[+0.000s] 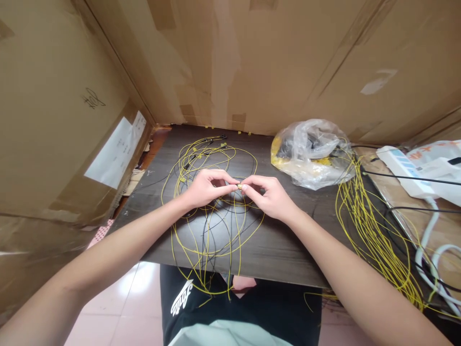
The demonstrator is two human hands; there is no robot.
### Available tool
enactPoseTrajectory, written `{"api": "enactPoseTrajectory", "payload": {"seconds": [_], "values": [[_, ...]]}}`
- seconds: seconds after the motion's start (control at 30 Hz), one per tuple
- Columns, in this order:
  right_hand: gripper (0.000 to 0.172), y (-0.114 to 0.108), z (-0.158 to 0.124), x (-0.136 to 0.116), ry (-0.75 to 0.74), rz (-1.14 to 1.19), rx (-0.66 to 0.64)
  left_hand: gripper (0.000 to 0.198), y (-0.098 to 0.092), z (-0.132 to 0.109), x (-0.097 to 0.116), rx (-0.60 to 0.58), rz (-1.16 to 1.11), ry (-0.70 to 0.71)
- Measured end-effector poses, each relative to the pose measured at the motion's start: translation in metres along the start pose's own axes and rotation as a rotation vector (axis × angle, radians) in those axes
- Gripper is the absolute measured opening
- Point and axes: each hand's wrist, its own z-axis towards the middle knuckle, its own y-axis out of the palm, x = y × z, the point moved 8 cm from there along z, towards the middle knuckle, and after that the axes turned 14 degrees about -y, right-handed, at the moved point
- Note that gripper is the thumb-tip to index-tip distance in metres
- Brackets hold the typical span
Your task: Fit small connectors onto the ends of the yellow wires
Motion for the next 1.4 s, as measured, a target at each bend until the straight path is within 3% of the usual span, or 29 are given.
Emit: {"api": "enactPoseTrajectory", "payload": {"seconds": [0.13, 0.27, 0.47, 0.7, 0.9, 1.1, 1.4], "values": [[0.022, 0.002, 0.0, 0.003, 0.042, 0.048, -0.001, 0.019, 0.0, -0.003, 0.005, 0.06, 0.069, 0.023], [0.028, 0.006, 0.0, 0.003, 0.036, 0.053, -0.026, 0.016, 0.002, -0.008, 0.016, 0.138, 0.213, 0.152], [0.032, 0.009, 0.0, -0.002, -0.029, -0.078, -0.067, 0.015, 0.004, -0.01, 0.017, 0.141, 0.293, 0.238], [0.018, 0.008, -0.002, -0.004, -0.108, -0.399, -0.125, 0.013, 0.004, -0.005, 0.01, 0.123, 0.283, 0.129], [0.018, 0.002, -0.004, -0.013, -0.2, -0.623, -0.04, 0.017, 0.004, -0.003, 0.003, 0.126, 0.208, -0.037], [0.019, -0.001, -0.004, -0.021, -0.259, -0.697, 0.036, 0.022, 0.005, 0.0, -0.004, 0.075, 0.085, -0.162], [0.024, -0.003, -0.002, -0.03, -0.323, -0.773, 0.032, 0.025, 0.011, 0.003, -0.012, -0.031, -0.074, -0.234]]}}
